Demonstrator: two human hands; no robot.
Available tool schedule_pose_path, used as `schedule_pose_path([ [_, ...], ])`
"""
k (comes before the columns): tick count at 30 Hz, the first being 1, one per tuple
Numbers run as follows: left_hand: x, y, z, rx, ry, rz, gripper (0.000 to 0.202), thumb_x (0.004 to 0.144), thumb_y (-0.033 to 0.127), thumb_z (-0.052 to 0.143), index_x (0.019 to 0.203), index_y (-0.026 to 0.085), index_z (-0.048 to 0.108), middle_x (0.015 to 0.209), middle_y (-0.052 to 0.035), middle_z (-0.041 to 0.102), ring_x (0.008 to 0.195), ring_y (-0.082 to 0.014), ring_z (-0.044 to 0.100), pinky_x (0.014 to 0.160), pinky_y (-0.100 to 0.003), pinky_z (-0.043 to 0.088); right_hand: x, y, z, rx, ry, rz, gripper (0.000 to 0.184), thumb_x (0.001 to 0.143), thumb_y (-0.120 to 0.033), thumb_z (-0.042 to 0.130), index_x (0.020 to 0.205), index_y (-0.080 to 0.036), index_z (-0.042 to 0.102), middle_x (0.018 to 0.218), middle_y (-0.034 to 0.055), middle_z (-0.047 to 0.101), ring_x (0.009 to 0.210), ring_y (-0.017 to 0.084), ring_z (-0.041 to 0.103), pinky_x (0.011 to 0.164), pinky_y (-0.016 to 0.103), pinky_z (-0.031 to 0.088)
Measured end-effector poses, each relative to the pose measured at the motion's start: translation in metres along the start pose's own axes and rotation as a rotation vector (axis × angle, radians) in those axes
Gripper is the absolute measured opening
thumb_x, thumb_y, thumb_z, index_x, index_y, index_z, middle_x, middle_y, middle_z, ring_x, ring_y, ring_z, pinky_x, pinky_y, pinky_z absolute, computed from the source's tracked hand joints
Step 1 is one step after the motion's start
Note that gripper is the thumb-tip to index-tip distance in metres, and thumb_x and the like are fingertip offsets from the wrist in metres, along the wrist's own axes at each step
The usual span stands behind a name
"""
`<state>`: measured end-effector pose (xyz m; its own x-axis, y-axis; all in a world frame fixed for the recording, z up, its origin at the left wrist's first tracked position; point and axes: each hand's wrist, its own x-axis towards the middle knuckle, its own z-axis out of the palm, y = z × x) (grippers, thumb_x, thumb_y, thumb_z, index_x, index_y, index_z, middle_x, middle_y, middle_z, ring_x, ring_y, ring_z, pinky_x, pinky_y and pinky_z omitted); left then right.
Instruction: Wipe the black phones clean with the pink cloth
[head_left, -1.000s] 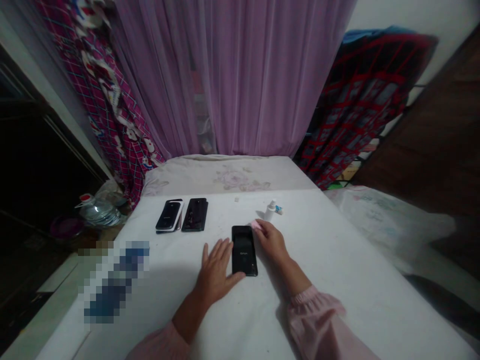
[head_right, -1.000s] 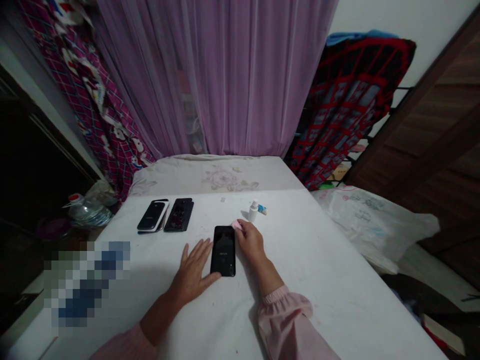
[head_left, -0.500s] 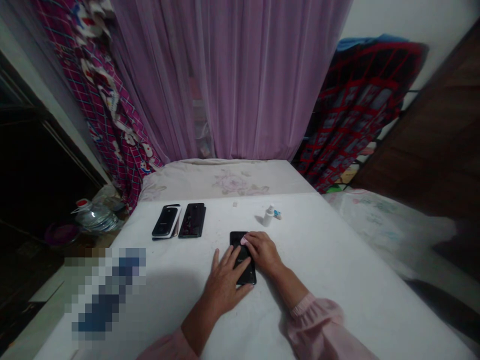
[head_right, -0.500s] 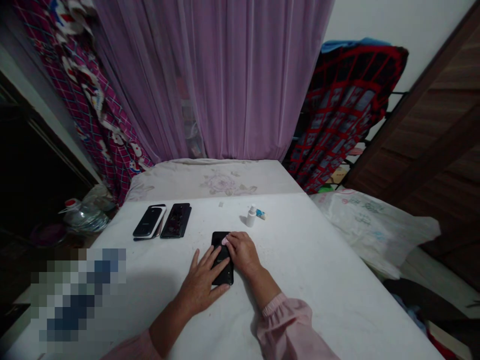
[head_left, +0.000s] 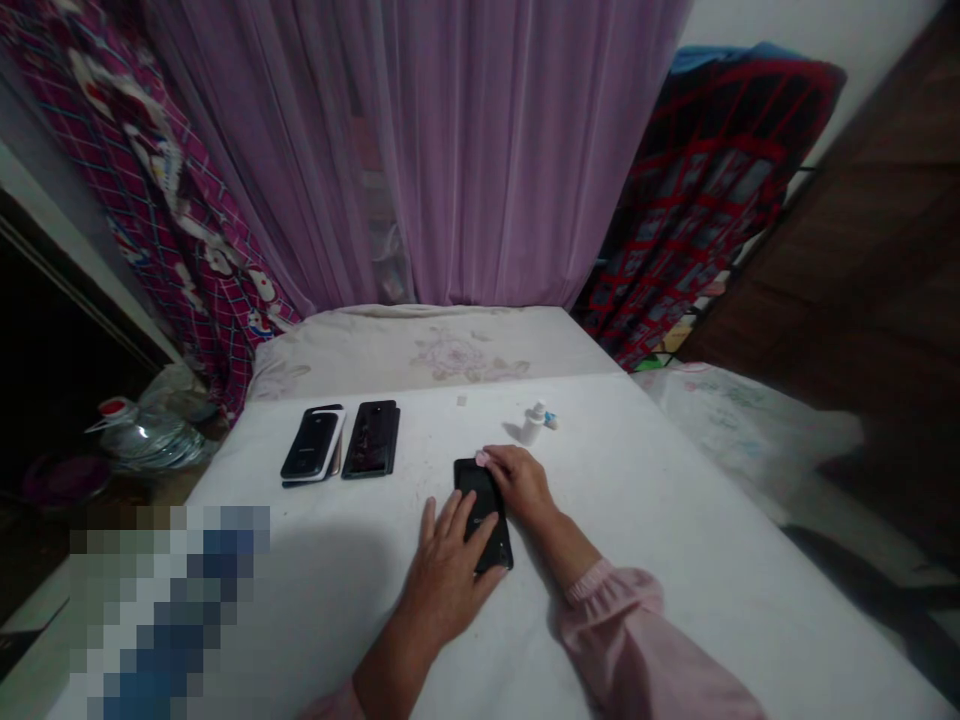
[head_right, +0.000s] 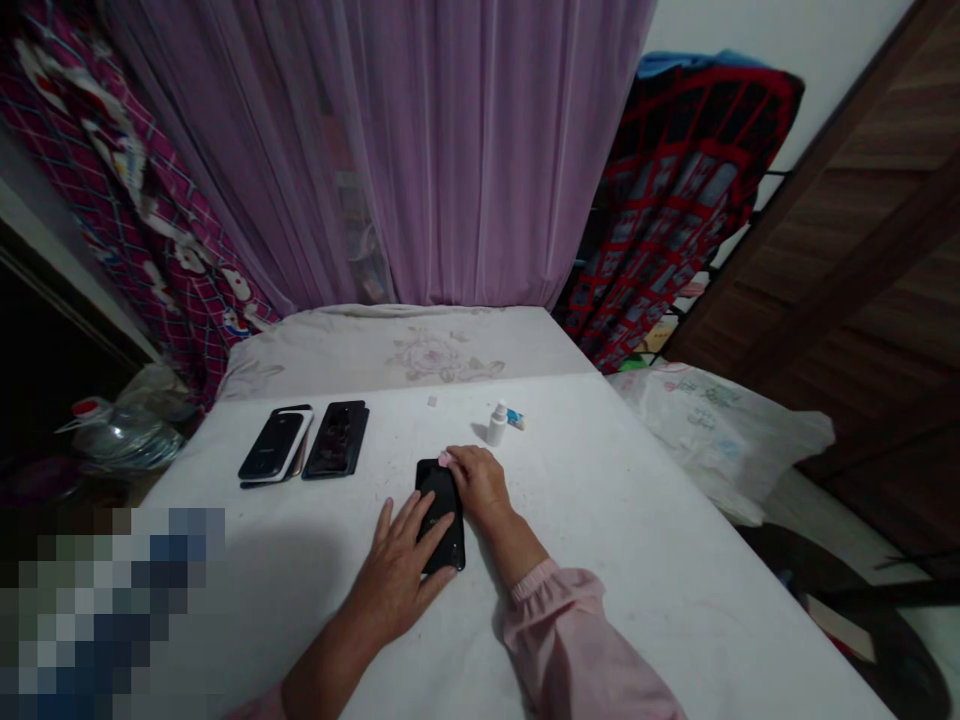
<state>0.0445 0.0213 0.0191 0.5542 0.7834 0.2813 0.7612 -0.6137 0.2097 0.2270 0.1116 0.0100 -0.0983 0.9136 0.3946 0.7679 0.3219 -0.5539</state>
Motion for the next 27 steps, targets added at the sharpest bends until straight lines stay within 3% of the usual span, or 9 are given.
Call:
schedule_pose_path([
  [3,0.0,0.003,0.0,-0.025,0.044,-0.03,0.055,0.088,0.047,0.061,0.134,0.018,0.051,0.146,-0.0163,0.048,0.138,-0.0333,0.04,0.113,-0.064,0.028,-0.025,-0.007,-0.012,0.057,-0.019,-0.023,0.022,0.09,-0.019,0.056,0.1,-0.025,0.074,0.099,0.0062,0.073,0.093,0.021,0.065,0.085,0.035,0.051],
  [7,0.001,0.007,-0.005,-0.072,0.086,-0.068,0.05,0.087,0.047,0.063,0.128,0.019,0.057,0.136,-0.0146,0.057,0.129,-0.0324,0.049,0.113,-0.062,0.03,-0.048,-0.019,-0.03,0.157,-0.101,-0.013,0.022,0.092,-0.023,0.054,0.098,-0.027,0.075,0.096,0.0053,0.07,0.091,0.019,0.065,0.081,0.031,0.052],
  [11,0.003,0.01,-0.009,-0.081,0.091,-0.078,0.05,0.086,0.049,0.063,0.126,0.02,0.059,0.129,-0.0118,0.062,0.125,-0.0328,0.053,0.113,-0.062,0.031,-0.03,-0.017,-0.026,0.112,-0.116,0.034,0.021,0.092,-0.024,0.055,0.096,-0.026,0.075,0.093,0.0051,0.068,0.088,0.019,0.065,0.079,0.031,0.052],
  [17,-0.001,0.009,-0.006,-0.03,0.1,-0.03,0.047,0.091,0.042,0.057,0.131,0.017,0.055,0.134,-0.0124,0.06,0.128,-0.0336,0.051,0.111,-0.061,0.034,0.008,-0.004,0.001,-0.013,0.015,0.109,0.023,0.091,-0.024,0.054,0.105,-0.024,0.072,0.093,0.0058,0.07,0.088,0.02,0.065,0.08,0.032,0.051],
  [20,-0.003,0.009,-0.005,-0.041,0.116,-0.031,0.047,0.093,0.043,0.053,0.131,0.016,0.055,0.135,-0.012,0.06,0.129,-0.0324,0.051,0.112,-0.058,0.035,-0.003,-0.007,-0.001,0.007,0.03,0.07,0.023,0.091,-0.025,0.055,0.106,-0.025,0.073,0.093,0.006,0.07,0.087,0.02,0.065,0.079,0.031,0.051],
  [24,-0.003,0.009,-0.005,-0.046,0.095,-0.047,0.045,0.092,0.04,0.054,0.132,0.018,0.054,0.135,-0.012,0.06,0.129,-0.0328,0.051,0.112,-0.061,0.034,-0.034,-0.015,-0.019,0.104,-0.099,-0.012,0.021,0.092,-0.025,0.055,0.098,-0.029,0.075,0.091,0.0044,0.069,0.085,0.018,0.064,0.075,0.03,0.051],
  [27,-0.002,0.011,-0.005,-0.04,0.084,-0.055,0.046,0.091,0.037,0.056,0.134,0.019,0.053,0.136,-0.0122,0.059,0.129,-0.0336,0.051,0.111,-0.063,0.034,-0.042,-0.019,-0.029,0.141,-0.17,-0.021,0.02,0.093,-0.026,0.055,0.098,-0.029,0.075,0.09,0.0035,0.068,0.085,0.017,0.064,0.075,0.029,0.051],
])
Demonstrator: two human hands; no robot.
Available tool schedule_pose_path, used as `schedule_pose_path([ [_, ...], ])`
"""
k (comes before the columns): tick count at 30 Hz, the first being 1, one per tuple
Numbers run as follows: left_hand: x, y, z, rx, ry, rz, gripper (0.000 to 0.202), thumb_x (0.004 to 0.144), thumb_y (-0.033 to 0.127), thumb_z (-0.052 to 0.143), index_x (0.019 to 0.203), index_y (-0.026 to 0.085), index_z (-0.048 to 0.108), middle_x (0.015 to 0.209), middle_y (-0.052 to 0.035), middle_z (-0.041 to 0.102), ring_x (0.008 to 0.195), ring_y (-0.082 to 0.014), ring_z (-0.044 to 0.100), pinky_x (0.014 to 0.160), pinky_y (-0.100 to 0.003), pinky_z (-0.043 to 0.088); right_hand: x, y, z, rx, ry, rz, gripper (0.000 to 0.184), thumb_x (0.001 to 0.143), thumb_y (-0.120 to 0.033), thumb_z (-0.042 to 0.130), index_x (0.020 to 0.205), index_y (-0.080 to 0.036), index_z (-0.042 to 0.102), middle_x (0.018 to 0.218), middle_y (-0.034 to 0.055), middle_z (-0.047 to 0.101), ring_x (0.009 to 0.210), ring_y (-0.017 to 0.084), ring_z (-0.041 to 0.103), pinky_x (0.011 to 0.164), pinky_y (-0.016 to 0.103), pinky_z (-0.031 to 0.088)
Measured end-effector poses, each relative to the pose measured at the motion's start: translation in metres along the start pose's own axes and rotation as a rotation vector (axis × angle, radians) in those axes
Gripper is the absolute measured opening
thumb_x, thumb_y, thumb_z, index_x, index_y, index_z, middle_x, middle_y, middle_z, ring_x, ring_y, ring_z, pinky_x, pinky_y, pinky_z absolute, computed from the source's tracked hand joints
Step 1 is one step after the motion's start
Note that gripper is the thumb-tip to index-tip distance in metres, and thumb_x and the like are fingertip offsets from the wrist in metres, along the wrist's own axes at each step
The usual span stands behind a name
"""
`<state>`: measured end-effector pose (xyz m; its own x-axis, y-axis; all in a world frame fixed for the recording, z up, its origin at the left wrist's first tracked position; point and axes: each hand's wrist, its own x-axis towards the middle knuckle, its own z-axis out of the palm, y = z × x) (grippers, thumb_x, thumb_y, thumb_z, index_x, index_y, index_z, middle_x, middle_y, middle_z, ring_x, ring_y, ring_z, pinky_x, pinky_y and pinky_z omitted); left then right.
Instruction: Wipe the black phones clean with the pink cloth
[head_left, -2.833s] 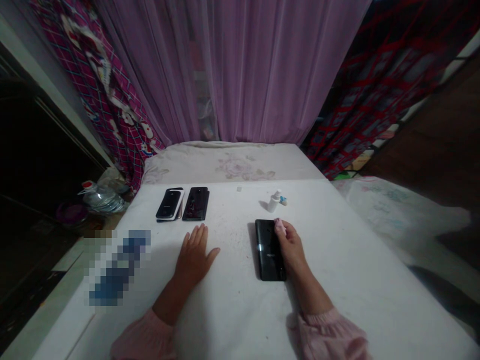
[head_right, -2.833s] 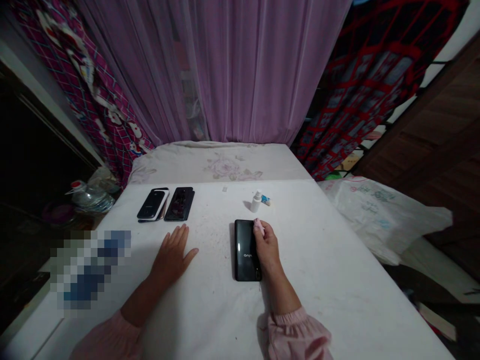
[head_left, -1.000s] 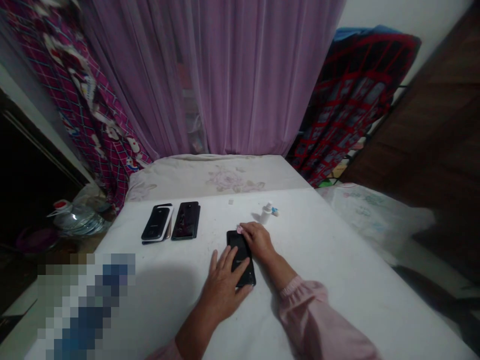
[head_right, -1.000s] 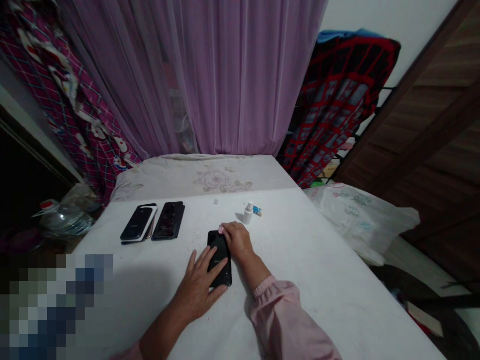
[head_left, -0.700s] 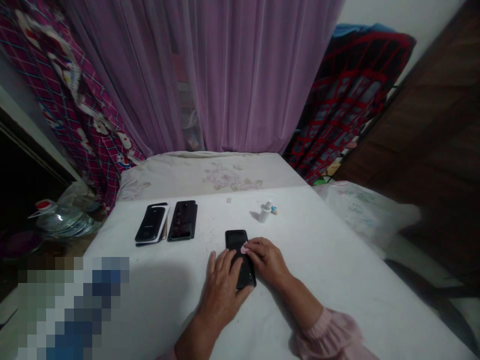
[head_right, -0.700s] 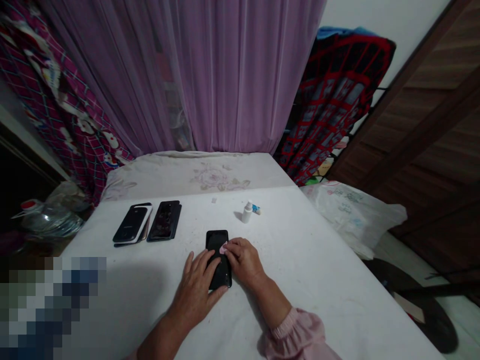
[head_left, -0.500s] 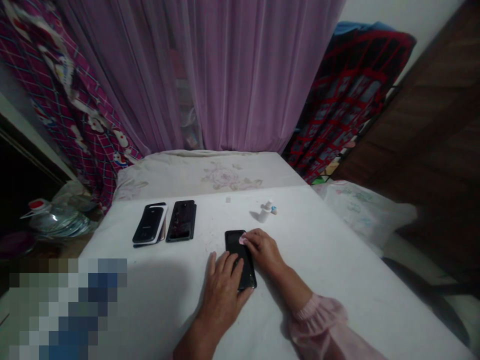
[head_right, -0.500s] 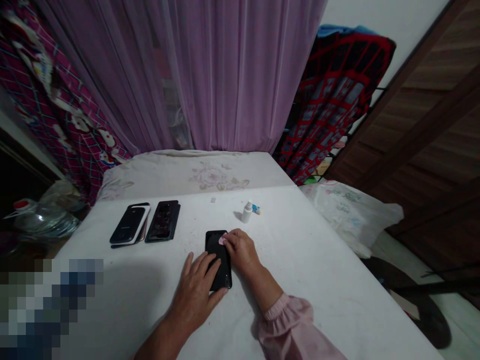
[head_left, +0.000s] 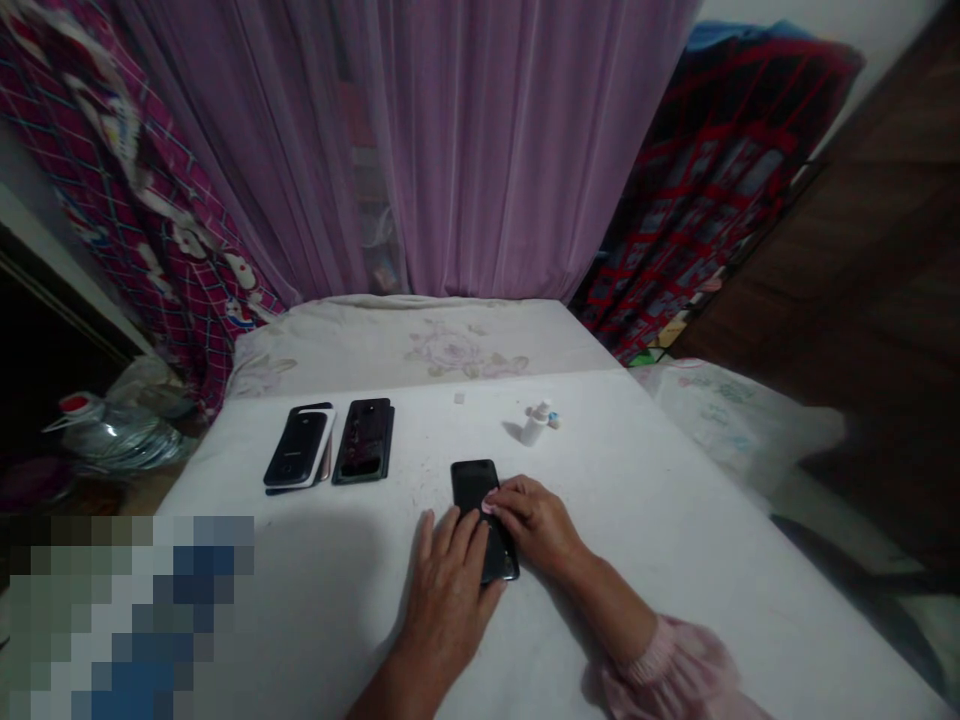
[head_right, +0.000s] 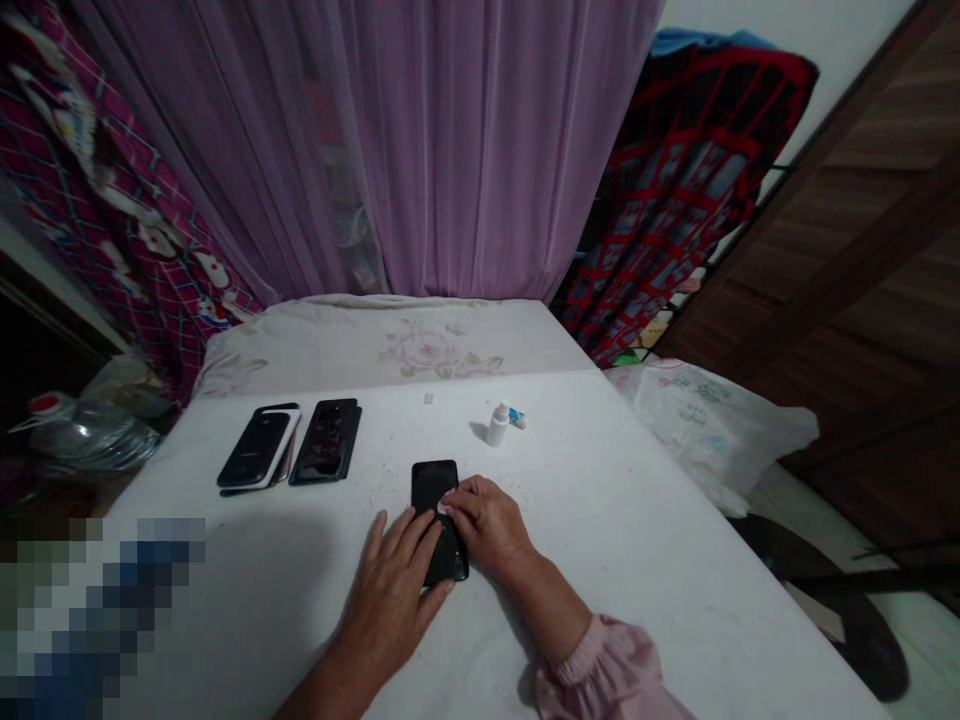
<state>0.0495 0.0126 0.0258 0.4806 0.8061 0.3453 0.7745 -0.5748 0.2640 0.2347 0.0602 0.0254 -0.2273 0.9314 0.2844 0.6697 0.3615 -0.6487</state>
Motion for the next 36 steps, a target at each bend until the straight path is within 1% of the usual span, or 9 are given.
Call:
schedule_pose_path([
  [7,-0.001,0.0,0.003,0.032,-0.005,0.028,0.046,0.091,0.035,0.054,0.134,0.018,0.053,0.136,-0.0126,0.059,0.128,-0.0342,0.052,0.108,-0.061,0.04,0.053,0.007,0.012,-0.137,0.021,0.046,0.017,0.091,-0.023,0.059,0.096,-0.027,0.075,0.091,0.0037,0.067,0.084,0.018,0.063,0.075,0.028,0.049],
  [9,-0.001,-0.001,0.002,0.034,-0.012,0.029,0.045,0.091,0.036,0.054,0.133,0.018,0.053,0.136,-0.0122,0.059,0.128,-0.034,0.052,0.108,-0.06,0.04,0.061,0.007,0.015,-0.16,0.029,0.066,0.017,0.091,-0.022,0.06,0.096,-0.026,0.075,0.092,0.0042,0.067,0.085,0.018,0.063,0.076,0.028,0.049],
  [12,-0.001,0.0,0.0,0.029,-0.023,0.026,0.046,0.091,0.037,0.056,0.133,0.017,0.053,0.136,-0.0123,0.059,0.128,-0.0344,0.052,0.109,-0.06,0.039,0.053,0.003,0.013,-0.164,0.021,0.039,0.016,0.091,-0.023,0.06,0.095,-0.026,0.075,0.09,0.0043,0.067,0.086,0.019,0.062,0.076,0.029,0.049],
  [16,0.0,0.001,-0.002,0.012,-0.027,-0.004,0.048,0.089,0.034,0.058,0.134,0.017,0.051,0.134,-0.0135,0.059,0.128,-0.0337,0.051,0.11,-0.059,0.038,0.03,-0.005,0.003,-0.115,-0.085,-0.037,0.016,0.091,-0.025,0.059,0.096,-0.027,0.075,0.089,0.0031,0.066,0.084,0.018,0.062,0.073,0.028,0.049],
  [18,0.0,0.002,-0.002,-0.002,-0.026,-0.021,0.046,0.09,0.034,0.057,0.133,0.017,0.052,0.132,-0.0134,0.059,0.128,-0.0326,0.051,0.111,-0.059,0.037,0.027,-0.007,0.001,-0.104,-0.121,-0.043,0.016,0.091,-0.024,0.06,0.095,-0.027,0.075,0.089,0.0029,0.066,0.084,0.017,0.062,0.073,0.027,0.049],
  [26,0.0,0.004,-0.004,-0.005,-0.028,-0.019,0.044,0.091,0.037,0.057,0.129,0.016,0.056,0.128,-0.0109,0.062,0.127,-0.0325,0.051,0.113,-0.06,0.034,0.077,-0.003,0.022,-0.204,-0.054,-0.01,0.014,0.09,-0.02,0.063,0.095,-0.023,0.076,0.093,0.0052,0.068,0.09,0.019,0.063,0.081,0.028,0.049],
  [30,-0.001,0.005,-0.006,0.004,-0.02,-0.039,0.044,0.091,0.037,0.058,0.13,0.017,0.056,0.129,-0.0085,0.063,0.129,-0.0311,0.05,0.114,-0.061,0.031,0.072,-0.005,0.021,-0.199,-0.052,-0.038,0.014,0.09,-0.019,0.062,0.094,-0.022,0.076,0.092,0.0053,0.068,0.091,0.018,0.062,0.081,0.028,0.048],
  [34,-0.002,0.007,-0.006,0.008,-0.021,-0.054,0.042,0.09,0.034,0.063,0.128,0.018,0.058,0.128,-0.0073,0.065,0.123,-0.0308,0.054,0.112,-0.06,0.035,0.052,-0.01,0.009,-0.109,-0.213,-0.184,0.015,0.089,-0.019,0.063,0.094,-0.025,0.076,0.091,0.0032,0.068,0.085,0.015,0.063,0.076,0.025,0.048],
  [36,-0.002,0.009,-0.005,0.007,-0.027,-0.067,0.04,0.088,0.031,0.065,0.126,0.019,0.06,0.126,-0.0066,0.066,0.119,-0.0299,0.056,0.109,-0.058,0.038,0.049,-0.012,0.004,-0.09,-0.285,-0.213,0.016,0.089,-0.019,0.063,0.095,-0.026,0.076,0.09,0.0024,0.068,0.082,0.014,0.063,0.075,0.024,0.048],
])
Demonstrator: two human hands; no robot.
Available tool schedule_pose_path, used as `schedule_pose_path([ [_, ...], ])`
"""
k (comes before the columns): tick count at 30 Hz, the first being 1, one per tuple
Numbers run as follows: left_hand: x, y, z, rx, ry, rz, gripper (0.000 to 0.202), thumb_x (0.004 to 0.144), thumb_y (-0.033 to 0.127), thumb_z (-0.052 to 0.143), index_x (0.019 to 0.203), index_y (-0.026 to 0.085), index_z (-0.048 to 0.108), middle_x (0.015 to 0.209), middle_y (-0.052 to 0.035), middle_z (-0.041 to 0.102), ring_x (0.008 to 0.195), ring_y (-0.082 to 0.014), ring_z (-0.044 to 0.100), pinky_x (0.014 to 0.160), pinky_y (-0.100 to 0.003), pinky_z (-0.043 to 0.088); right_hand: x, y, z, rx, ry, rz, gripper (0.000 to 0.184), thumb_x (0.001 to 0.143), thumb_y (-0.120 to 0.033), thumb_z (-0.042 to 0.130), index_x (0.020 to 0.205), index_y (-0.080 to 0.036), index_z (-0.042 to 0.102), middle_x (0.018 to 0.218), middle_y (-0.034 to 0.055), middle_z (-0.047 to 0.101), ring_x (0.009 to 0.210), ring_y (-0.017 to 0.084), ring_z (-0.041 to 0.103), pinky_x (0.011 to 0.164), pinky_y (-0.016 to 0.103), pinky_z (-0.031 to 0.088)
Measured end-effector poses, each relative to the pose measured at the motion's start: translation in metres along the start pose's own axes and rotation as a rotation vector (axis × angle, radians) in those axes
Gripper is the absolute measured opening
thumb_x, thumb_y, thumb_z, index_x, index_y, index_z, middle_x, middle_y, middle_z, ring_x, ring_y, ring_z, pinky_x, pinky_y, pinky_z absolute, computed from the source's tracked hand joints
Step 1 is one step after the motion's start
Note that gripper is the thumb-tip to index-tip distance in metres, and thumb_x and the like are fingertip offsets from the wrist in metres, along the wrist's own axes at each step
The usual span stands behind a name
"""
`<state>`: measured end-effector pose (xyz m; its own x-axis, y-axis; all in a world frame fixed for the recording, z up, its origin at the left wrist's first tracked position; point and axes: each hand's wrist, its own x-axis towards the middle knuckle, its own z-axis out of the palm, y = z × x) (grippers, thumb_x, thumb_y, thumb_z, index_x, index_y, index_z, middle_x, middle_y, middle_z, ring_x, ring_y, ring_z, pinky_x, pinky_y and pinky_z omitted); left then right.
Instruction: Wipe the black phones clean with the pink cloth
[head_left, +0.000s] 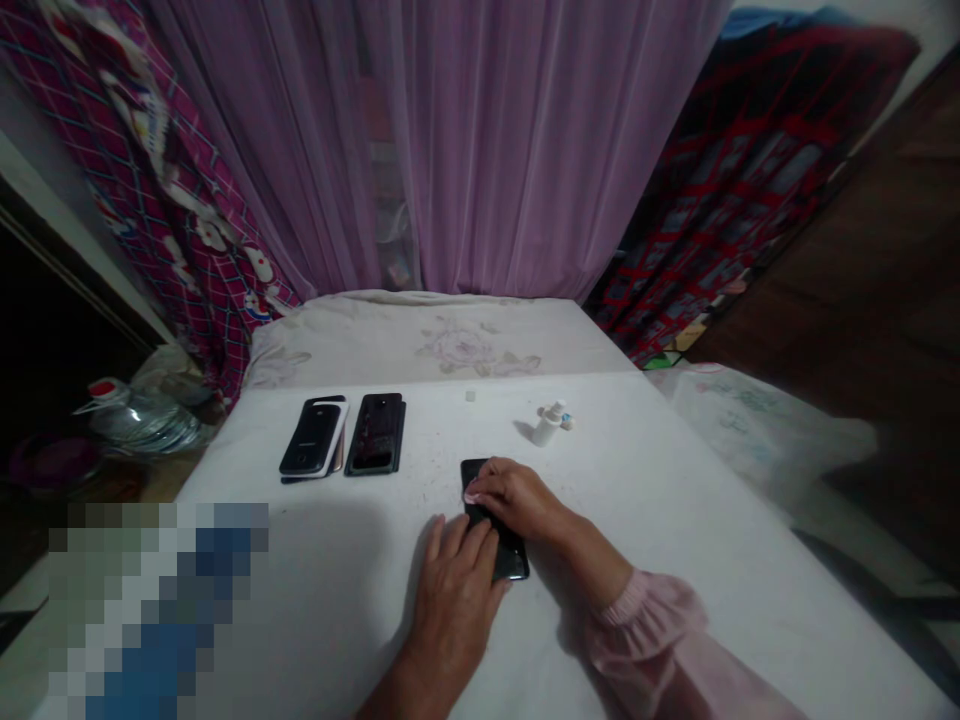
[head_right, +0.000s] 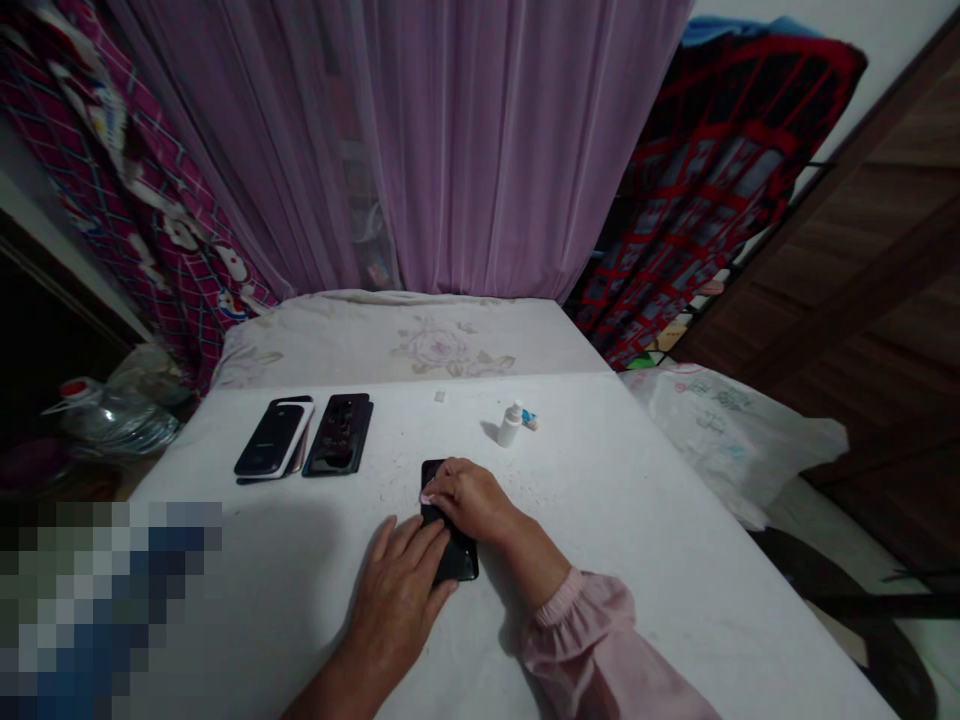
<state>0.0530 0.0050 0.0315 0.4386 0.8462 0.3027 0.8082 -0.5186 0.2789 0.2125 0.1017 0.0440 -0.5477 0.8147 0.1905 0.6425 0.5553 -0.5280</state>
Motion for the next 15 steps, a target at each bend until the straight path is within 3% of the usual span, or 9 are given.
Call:
schedule_pose_path([
  [2,-0.001,0.002,0.001,0.004,-0.015,-0.013,0.038,0.086,0.027,0.069,0.123,0.019,0.062,0.123,-0.0059,0.068,0.114,-0.0289,0.059,0.106,-0.055,0.043,0.005,0.0,-0.001,-0.022,-0.009,0.007,0.016,0.089,-0.018,0.063,0.094,-0.026,0.076,0.09,0.0026,0.068,0.084,0.014,0.063,0.076,0.024,0.048],
  [5,-0.001,0.005,0.0,0.019,-0.04,-0.013,0.036,0.084,0.024,0.071,0.118,0.018,0.065,0.121,-0.0056,0.069,0.106,-0.0274,0.062,0.101,-0.051,0.047,0.021,0.003,0.005,-0.08,0.08,0.07,0.013,0.089,-0.02,0.065,0.094,-0.023,0.076,0.093,0.0049,0.069,0.089,0.017,0.064,0.08,0.027,0.049],
  [10,-0.001,0.008,-0.003,0.064,-0.037,-0.004,0.039,0.082,0.021,0.071,0.121,0.016,0.064,0.124,-0.0063,0.068,0.109,-0.0274,0.061,0.101,-0.049,0.047,0.036,0.009,0.015,-0.08,0.18,0.129,0.013,0.088,-0.019,0.066,0.094,-0.022,0.076,0.094,0.0059,0.069,0.091,0.018,0.064,0.082,0.028,0.05],
  [12,-0.001,0.008,-0.004,0.079,-0.058,0.0,0.039,0.082,0.019,0.071,0.121,0.016,0.064,0.125,-0.0067,0.068,0.109,-0.0273,0.061,0.1,-0.048,0.047,0.031,0.008,0.013,-0.05,0.156,0.096,0.013,0.088,-0.018,0.066,0.094,-0.022,0.077,0.093,0.0059,0.069,0.09,0.018,0.063,0.082,0.028,0.049],
  [15,0.001,0.009,-0.008,0.082,-0.103,-0.01,0.037,0.083,0.017,0.07,0.12,0.016,0.064,0.124,-0.007,0.067,0.108,-0.0265,0.061,0.099,-0.048,0.047,0.017,0.001,0.002,0.052,0.013,-0.014,0.014,0.088,-0.018,0.065,0.093,-0.023,0.077,0.09,0.0043,0.069,0.086,0.015,0.063,0.079,0.025,0.049],
])
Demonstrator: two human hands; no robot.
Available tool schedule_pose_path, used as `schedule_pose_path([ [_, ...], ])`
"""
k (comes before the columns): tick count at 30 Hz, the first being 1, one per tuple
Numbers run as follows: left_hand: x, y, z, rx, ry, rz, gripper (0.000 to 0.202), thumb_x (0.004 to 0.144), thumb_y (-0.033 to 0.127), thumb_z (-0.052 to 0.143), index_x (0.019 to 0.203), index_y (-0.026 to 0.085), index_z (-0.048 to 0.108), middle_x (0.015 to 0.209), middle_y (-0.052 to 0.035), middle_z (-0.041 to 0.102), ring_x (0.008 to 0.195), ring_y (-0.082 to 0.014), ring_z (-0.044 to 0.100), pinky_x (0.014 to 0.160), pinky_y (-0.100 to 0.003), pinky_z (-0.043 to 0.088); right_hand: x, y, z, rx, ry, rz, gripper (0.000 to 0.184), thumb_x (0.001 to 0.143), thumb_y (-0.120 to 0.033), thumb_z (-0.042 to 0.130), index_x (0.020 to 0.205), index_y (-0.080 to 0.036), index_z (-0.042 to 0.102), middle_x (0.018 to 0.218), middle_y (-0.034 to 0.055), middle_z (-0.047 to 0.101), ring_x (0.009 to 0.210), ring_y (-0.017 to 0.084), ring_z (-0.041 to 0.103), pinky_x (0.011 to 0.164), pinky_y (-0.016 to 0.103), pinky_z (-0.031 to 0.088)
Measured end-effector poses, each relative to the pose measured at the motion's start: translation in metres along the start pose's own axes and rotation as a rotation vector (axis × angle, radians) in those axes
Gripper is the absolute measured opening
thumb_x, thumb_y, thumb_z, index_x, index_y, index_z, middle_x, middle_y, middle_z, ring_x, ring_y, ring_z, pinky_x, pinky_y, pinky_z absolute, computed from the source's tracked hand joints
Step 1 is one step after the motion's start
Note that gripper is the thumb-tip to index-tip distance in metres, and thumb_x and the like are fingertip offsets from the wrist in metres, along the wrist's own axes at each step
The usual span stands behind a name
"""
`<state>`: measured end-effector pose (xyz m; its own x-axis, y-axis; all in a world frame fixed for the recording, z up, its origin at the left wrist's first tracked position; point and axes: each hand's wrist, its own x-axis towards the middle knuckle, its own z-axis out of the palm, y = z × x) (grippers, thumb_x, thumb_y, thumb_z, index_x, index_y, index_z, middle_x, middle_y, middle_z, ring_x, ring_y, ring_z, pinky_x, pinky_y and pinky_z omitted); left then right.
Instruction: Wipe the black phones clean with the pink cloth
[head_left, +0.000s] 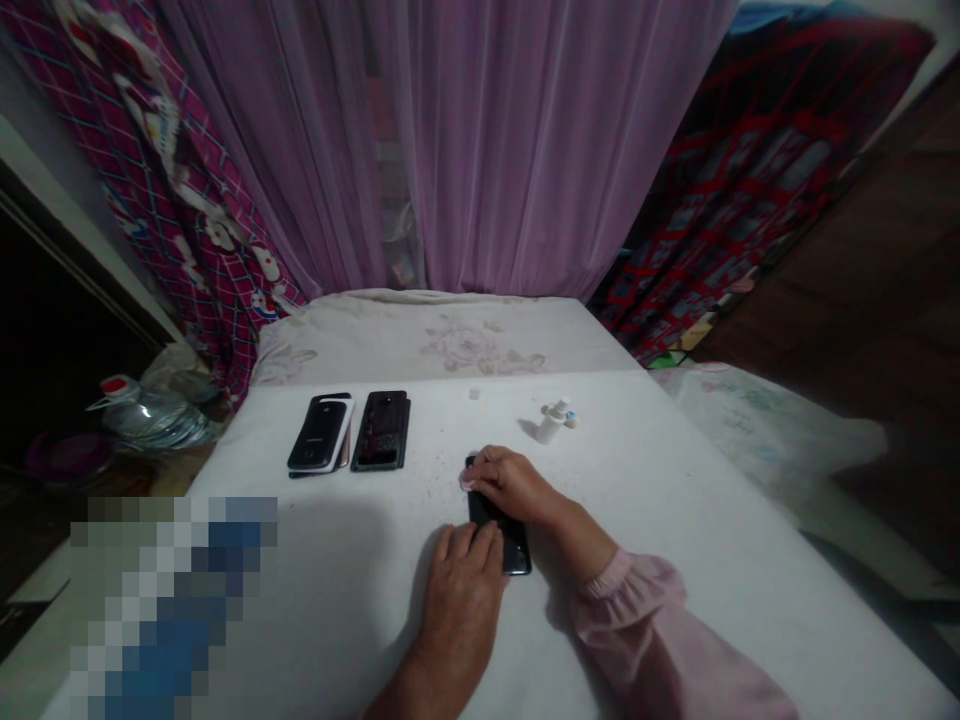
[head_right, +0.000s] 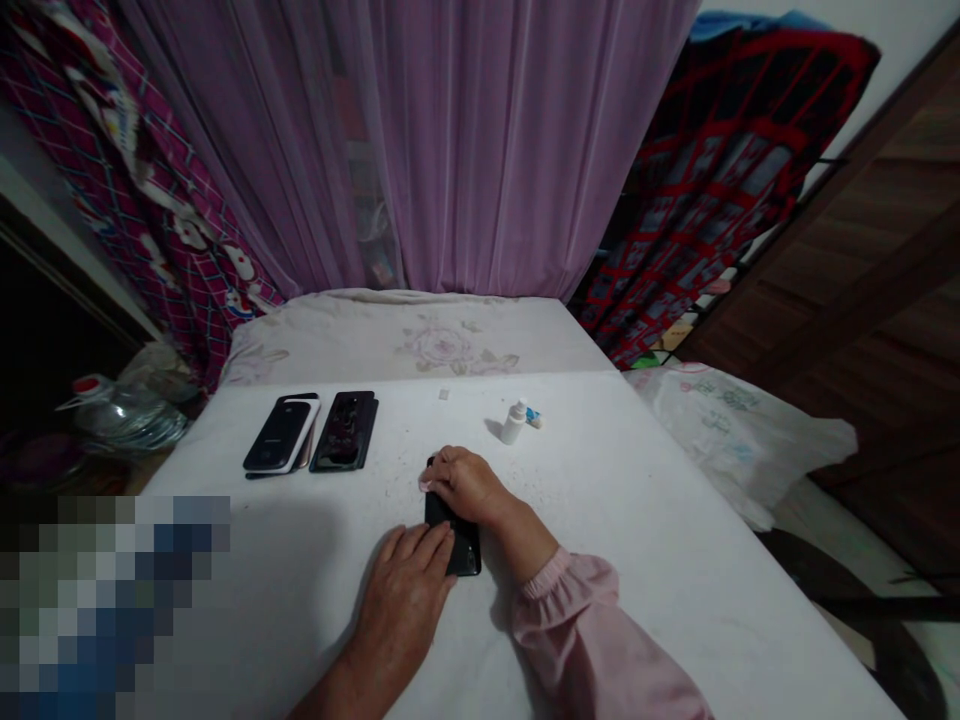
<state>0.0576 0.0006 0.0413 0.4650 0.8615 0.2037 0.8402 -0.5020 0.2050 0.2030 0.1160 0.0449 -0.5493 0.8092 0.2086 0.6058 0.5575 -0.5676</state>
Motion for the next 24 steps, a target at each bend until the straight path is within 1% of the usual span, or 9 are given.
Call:
schedule_pose_path([
  [3,0.002,0.001,-0.003,-0.007,-0.024,-0.006,0.037,0.084,0.018,0.07,0.12,0.016,0.063,0.122,-0.0071,0.068,0.107,-0.0263,0.061,0.099,-0.048,0.047,-0.01,-0.007,-0.012,0.102,-0.161,-0.055,0.015,0.09,-0.02,0.063,0.094,-0.025,0.077,0.087,0.0015,0.068,0.082,0.013,0.064,0.075,0.022,0.048],
  [6,0.003,0.002,-0.004,0.006,-0.018,-0.004,0.036,0.085,0.017,0.068,0.12,0.016,0.063,0.122,-0.0072,0.068,0.106,-0.0262,0.061,0.098,-0.047,0.048,-0.006,-0.007,-0.015,0.054,-0.202,-0.024,0.015,0.089,-0.021,0.064,0.092,-0.027,0.077,0.088,0.0003,0.069,0.082,0.013,0.064,0.074,0.021,0.047],
  [12,0.002,0.002,-0.003,0.021,-0.025,-0.002,0.031,0.086,0.018,0.068,0.116,0.017,0.066,0.121,-0.007,0.068,0.105,-0.026,0.062,0.093,-0.044,0.051,0.018,0.002,0.002,-0.164,0.09,0.192,0.015,0.09,-0.019,0.063,0.096,-0.022,0.076,0.096,0.0058,0.07,0.093,0.018,0.064,0.083,0.027,0.048],
  [14,0.002,0.001,-0.003,0.009,-0.023,0.0,0.034,0.085,0.019,0.068,0.119,0.016,0.064,0.123,-0.0074,0.068,0.106,-0.0257,0.061,0.094,-0.044,0.051,0.018,0.001,0.004,-0.172,0.117,0.204,0.015,0.09,-0.018,0.063,0.095,-0.021,0.076,0.097,0.0062,0.07,0.094,0.018,0.063,0.084,0.028,0.048],
  [16,0.002,0.0,-0.003,-0.006,-0.023,-0.002,0.035,0.085,0.019,0.069,0.12,0.015,0.063,0.123,-0.0077,0.067,0.107,-0.0252,0.061,0.095,-0.044,0.05,0.011,-0.004,0.001,-0.146,0.057,0.145,0.015,0.088,-0.016,0.064,0.093,-0.022,0.077,0.095,0.005,0.07,0.092,0.017,0.063,0.083,0.026,0.048],
  [19,0.003,0.0,-0.005,-0.021,-0.037,-0.01,0.034,0.085,0.02,0.07,0.118,0.016,0.063,0.119,-0.0074,0.068,0.106,-0.0251,0.061,0.093,-0.044,0.05,-0.003,-0.013,-0.008,-0.051,-0.133,0.025,0.017,0.085,-0.014,0.066,0.091,-0.025,0.077,0.09,0.0013,0.069,0.084,0.013,0.064,0.076,0.022,0.047],
  [21,0.004,0.0,-0.006,-0.022,-0.04,-0.01,0.032,0.085,0.02,0.069,0.116,0.016,0.064,0.115,-0.0071,0.069,0.106,-0.0254,0.061,0.092,-0.043,0.051,-0.008,-0.018,-0.013,-0.003,-0.227,0.009,0.019,0.084,-0.013,0.066,0.09,-0.027,0.078,0.088,-0.0006,0.069,0.08,0.012,0.064,0.072,0.02,0.046],
  [22,0.004,0.0,-0.006,-0.022,-0.039,-0.009,0.031,0.085,0.02,0.069,0.116,0.017,0.064,0.115,-0.0072,0.069,0.106,-0.0254,0.061,0.091,-0.043,0.051,-0.009,-0.019,-0.014,-0.003,-0.245,0.02,0.02,0.084,-0.013,0.066,0.09,-0.028,0.078,0.088,-0.001,0.069,0.08,0.011,0.064,0.071,0.019,0.046],
  [24,0.004,0.001,-0.005,-0.014,-0.029,-0.008,0.03,0.087,0.019,0.066,0.116,0.017,0.064,0.117,-0.0079,0.068,0.105,-0.0252,0.061,0.09,-0.042,0.051,-0.005,-0.018,-0.014,-0.062,-0.212,0.066,0.019,0.085,-0.015,0.065,0.091,-0.028,0.078,0.09,-0.0005,0.07,0.083,0.013,0.065,0.072,0.021,0.046],
])
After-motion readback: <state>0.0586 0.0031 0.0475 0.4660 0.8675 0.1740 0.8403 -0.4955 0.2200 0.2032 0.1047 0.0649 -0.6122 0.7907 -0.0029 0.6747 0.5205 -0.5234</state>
